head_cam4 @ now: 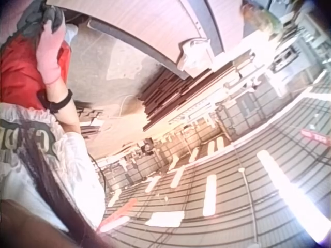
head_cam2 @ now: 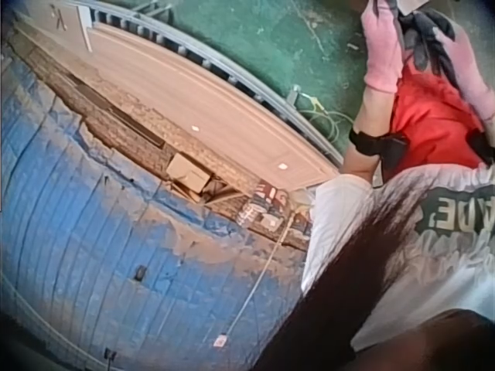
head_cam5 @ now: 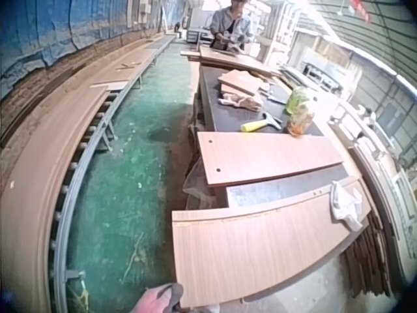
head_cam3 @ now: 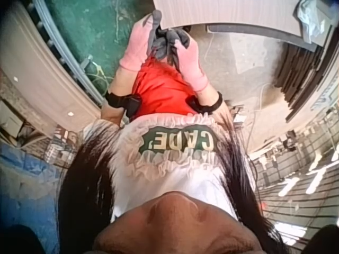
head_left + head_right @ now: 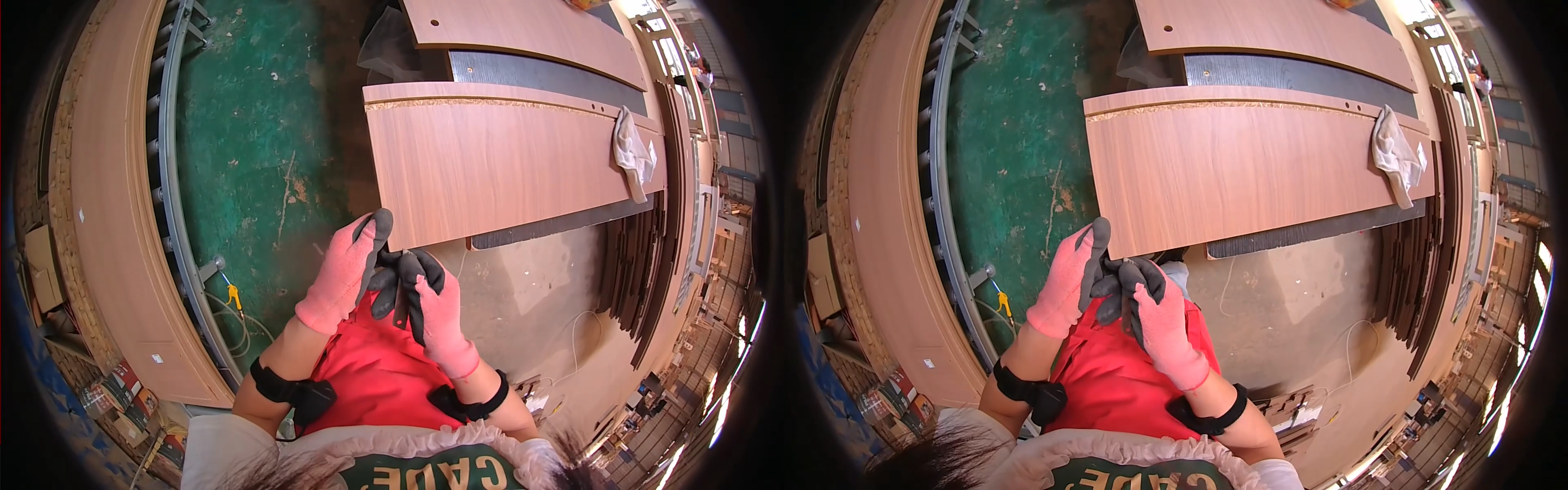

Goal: Wiping down and cleaning the surfaces of manufactured wood panels using a cloth and scraper tool.

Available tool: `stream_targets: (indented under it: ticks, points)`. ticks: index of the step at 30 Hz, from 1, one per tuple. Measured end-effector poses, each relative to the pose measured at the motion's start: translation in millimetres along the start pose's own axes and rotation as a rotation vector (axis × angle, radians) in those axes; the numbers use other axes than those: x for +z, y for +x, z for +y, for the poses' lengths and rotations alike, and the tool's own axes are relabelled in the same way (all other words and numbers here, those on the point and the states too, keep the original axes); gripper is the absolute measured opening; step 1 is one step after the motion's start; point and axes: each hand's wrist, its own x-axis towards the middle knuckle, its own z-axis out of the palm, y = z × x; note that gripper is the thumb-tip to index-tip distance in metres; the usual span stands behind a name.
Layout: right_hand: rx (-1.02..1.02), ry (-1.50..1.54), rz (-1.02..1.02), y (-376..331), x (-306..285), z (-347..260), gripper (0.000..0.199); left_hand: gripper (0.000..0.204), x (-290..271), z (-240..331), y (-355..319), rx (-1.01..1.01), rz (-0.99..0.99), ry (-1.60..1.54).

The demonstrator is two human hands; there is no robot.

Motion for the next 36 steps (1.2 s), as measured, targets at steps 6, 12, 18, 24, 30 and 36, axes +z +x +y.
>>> stream_targets:
  ticks: [6, 12, 18, 24, 30, 36]
  points:
    - [-0.049, -0.11, 0.061, 3.7, -2.3, 10.2, 0.031, 0.034, 1.5, -1.5, 0.5, 0.034, 0.004, 0.035]
    - [-0.012, -0.102, 0.068, 1.5, -0.8, 7.6, 0.033, 0.035, -0.3, -2.9, 0.9, 0.006, 0.009, 0.013]
    - [-0.006, 0.02, 0.045, 1.2, -0.9, 7.1, 0.029, 0.035, 1.6, -2.2, 1.1, 0.021, 0.032, 0.015]
    - [-0.042, -0.048, 0.099, 5.1, -3.6, 17.1, 0.028, 0.035, 1.1, -3.3, 1.6, 0.065, 0.001, 0.032]
    - [0.018, -0.025, 0.083, -0.3, 5.3, 4.3, 0.028, 0.036, -0.4, -5.4, 2.6, 0.033, 0.009, 0.027]
    - [-0.035, -0.051, 0.042, 1.5, -2.1, 13.0, 0.029, 0.036, 0.2, -5.9, 2.9, 0.056, 0.005, 0.03]
